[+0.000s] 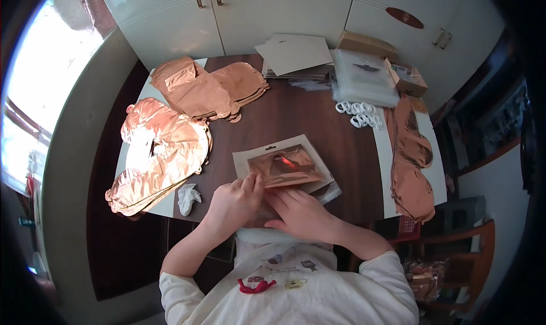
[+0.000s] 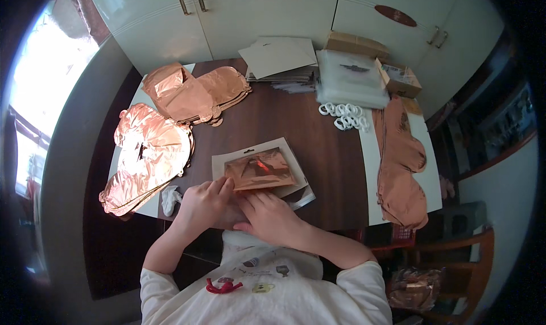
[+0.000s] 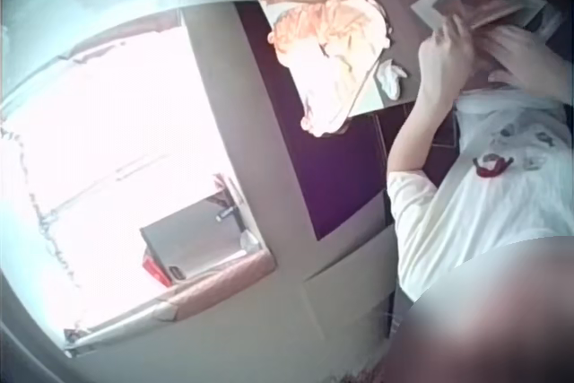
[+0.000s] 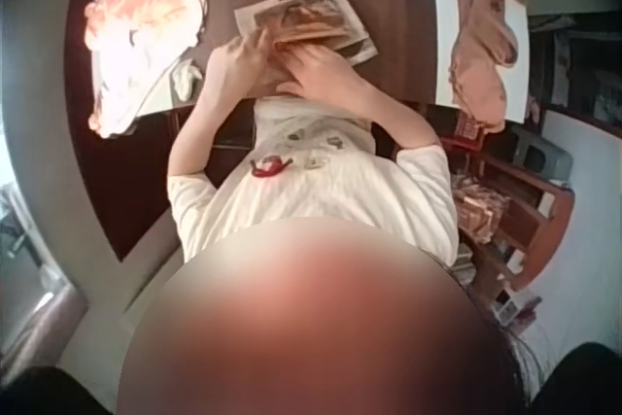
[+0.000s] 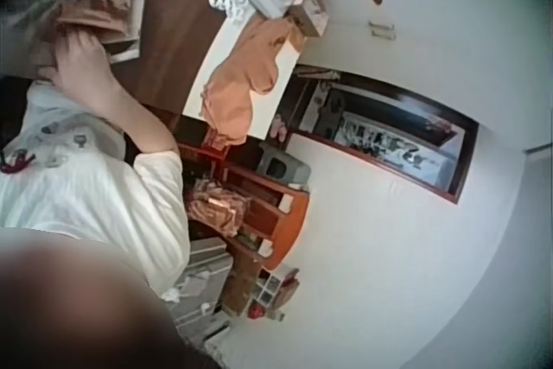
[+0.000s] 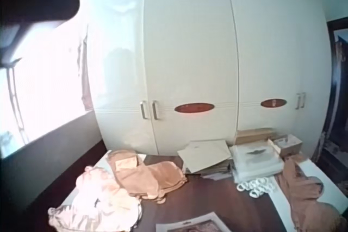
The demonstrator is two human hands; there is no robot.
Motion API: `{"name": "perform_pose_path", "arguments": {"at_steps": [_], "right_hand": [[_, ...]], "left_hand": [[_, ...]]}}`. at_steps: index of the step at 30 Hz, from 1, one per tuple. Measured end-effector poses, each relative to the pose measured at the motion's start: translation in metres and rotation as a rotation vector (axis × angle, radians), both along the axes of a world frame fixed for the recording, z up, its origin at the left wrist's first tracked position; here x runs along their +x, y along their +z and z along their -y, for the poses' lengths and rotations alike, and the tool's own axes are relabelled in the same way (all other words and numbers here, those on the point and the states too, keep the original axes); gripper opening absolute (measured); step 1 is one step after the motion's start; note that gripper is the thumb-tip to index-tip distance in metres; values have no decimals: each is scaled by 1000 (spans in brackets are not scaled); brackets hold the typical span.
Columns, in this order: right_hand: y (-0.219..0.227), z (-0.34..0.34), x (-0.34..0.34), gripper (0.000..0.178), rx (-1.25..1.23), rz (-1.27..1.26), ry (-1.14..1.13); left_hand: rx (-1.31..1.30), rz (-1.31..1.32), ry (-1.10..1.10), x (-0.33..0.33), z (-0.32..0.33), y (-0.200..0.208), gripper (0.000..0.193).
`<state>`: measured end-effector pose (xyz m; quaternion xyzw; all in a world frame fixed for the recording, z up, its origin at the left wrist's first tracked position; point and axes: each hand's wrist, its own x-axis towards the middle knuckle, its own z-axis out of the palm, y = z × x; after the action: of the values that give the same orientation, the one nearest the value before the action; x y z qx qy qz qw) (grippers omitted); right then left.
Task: Folding and inserting foil balloons into plastic packaging with cardboard backings.
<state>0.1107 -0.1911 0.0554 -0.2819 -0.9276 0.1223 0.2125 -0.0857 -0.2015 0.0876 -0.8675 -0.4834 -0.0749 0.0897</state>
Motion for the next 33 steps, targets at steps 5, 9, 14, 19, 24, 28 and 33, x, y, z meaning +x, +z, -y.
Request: {"name": "perform_pose_path", "arguments": {"at_steps": [5,9,14,19,24,28,33], "right_hand": [[1,-6,-2,78,-290,301,-94],[-11,4,13,82,-191,214,17],[-16,19,42,79,-75,249,-50],[-24,26,59,69,-240,166,11],[-28,17,72,40,-345,-14,-141],[-35,18,78,38,-207,33,-133],[-32,13,76,31,-111,-67,-174]], "left_hand": [[-7,-12,34,1,6,-9,41],[88,-16,-10,-3,12,-27,38],[160,86,-5,-7,19,-56,44],[177,134,-8,-6,22,-82,41],[172,127,21,-5,26,-88,35],[107,259,51,-2,25,-78,32],[-4,356,39,-5,-2,-63,38]]}}
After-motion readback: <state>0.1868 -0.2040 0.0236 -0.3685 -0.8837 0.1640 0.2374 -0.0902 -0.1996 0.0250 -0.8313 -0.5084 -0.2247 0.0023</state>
